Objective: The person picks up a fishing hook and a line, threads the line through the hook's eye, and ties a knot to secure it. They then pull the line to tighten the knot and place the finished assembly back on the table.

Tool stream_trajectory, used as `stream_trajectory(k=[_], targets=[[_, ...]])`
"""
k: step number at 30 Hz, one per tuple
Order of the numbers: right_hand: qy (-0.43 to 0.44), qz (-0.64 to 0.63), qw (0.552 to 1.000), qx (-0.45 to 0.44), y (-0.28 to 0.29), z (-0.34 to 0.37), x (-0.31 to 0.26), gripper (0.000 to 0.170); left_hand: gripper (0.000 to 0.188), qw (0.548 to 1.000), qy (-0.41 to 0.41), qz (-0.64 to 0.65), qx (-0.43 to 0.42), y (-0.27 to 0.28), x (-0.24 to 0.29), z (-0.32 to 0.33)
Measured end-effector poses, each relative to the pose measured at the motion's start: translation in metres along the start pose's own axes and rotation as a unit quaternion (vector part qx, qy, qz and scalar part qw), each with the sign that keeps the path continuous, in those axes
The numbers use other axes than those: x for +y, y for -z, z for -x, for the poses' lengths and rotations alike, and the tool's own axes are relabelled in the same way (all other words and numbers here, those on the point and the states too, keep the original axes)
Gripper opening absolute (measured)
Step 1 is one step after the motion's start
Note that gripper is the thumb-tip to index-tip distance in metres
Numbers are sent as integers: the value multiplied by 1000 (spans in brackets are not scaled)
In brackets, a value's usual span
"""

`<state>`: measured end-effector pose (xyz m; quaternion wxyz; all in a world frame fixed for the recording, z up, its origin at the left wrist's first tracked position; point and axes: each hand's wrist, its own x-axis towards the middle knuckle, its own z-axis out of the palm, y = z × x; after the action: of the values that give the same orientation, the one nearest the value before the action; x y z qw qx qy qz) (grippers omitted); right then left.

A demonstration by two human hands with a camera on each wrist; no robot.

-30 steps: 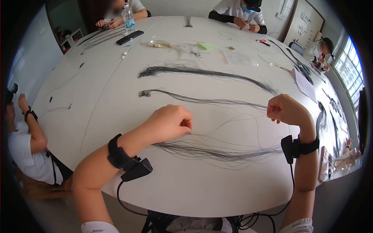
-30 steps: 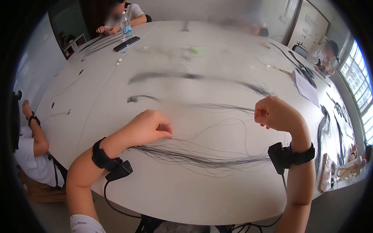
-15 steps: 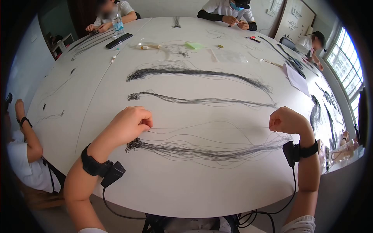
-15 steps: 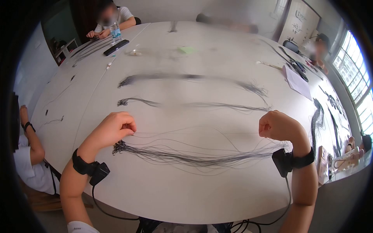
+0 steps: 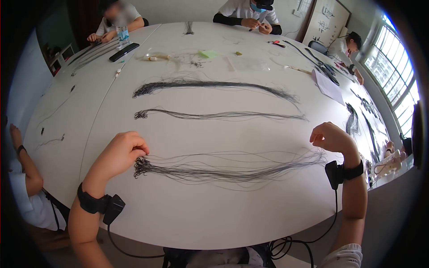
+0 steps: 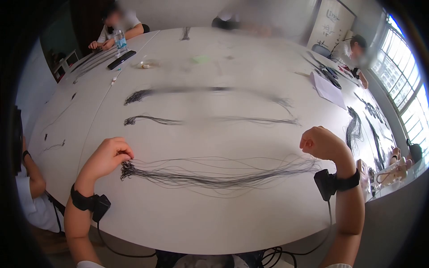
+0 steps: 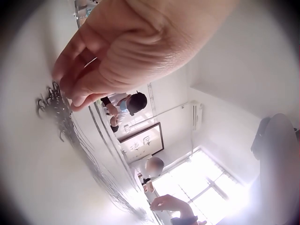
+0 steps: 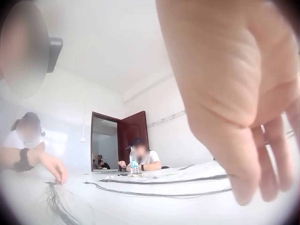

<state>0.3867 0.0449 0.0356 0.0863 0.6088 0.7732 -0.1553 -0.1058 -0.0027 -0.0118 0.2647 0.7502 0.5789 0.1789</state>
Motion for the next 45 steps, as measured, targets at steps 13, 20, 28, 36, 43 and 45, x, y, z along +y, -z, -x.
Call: stream_trajectory(k=[13, 20, 28, 36, 43, 45], targets=[[261, -148, 952, 63, -36, -22, -62, 31, 19, 995, -47, -85, 0, 0, 13, -20], [294, -196, 935, -6, -40, -25, -84, 33, 66, 967, 7, -150, 205, 46, -24, -76], [310, -174, 933, -59, -39, -25, -85, 37, 79, 954, 231, -108, 160, 81, -25, -120], [287, -211, 932, -65, -43, -26, -81, 40, 80, 959, 225, -103, 141, 74, 7, -162], [266, -205, 941, -52, -47, -26, -83, 45, 89, 973, -78, -196, 90, 8, 2, -244], [264, -203, 941, -51, -47, -26, -81, 46, 90, 962, -159, -203, 88, -3, 26, -243]])
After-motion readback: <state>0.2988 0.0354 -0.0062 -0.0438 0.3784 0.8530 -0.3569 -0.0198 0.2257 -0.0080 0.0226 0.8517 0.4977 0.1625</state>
